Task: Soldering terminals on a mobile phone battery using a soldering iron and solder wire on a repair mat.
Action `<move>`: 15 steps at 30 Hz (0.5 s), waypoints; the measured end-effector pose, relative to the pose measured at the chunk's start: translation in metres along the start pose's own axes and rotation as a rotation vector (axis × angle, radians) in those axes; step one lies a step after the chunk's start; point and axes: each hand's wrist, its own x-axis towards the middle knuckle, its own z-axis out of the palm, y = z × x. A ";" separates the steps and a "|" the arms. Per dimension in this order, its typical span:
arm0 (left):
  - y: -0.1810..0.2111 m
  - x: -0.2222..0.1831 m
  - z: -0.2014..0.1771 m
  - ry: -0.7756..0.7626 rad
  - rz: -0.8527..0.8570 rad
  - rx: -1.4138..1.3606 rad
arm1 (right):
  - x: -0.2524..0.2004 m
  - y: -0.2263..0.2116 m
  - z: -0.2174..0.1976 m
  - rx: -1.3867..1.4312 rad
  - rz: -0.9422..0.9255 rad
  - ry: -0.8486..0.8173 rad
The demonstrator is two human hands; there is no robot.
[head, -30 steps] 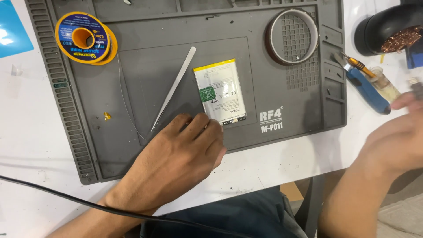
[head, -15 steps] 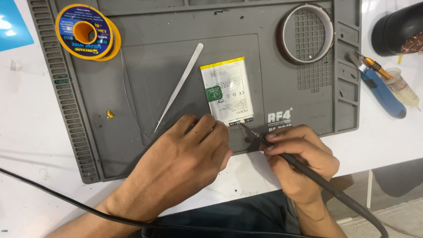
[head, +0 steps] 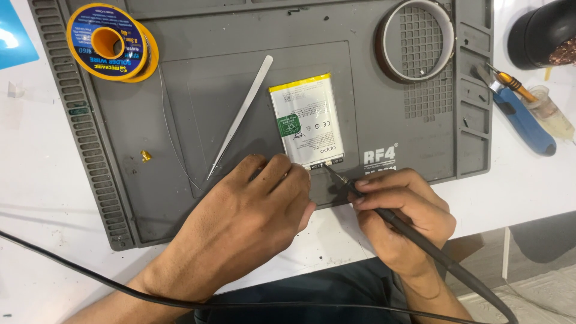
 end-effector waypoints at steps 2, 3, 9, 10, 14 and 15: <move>0.000 0.000 0.000 0.004 -0.001 -0.006 | 0.000 0.001 0.000 -0.003 -0.011 -0.002; 0.000 0.000 -0.001 0.003 0.000 0.000 | -0.001 0.000 0.000 0.005 -0.014 0.003; 0.000 0.000 -0.001 -0.006 0.006 0.011 | 0.000 0.000 0.000 0.005 -0.016 -0.002; -0.001 0.001 -0.002 -0.015 0.012 0.028 | 0.001 0.000 0.000 0.018 -0.037 -0.014; 0.000 0.000 -0.001 -0.006 0.005 0.021 | -0.013 0.024 -0.016 0.108 -0.048 0.076; 0.000 0.000 0.000 0.008 -0.001 0.004 | -0.014 0.037 -0.025 0.042 -0.120 0.117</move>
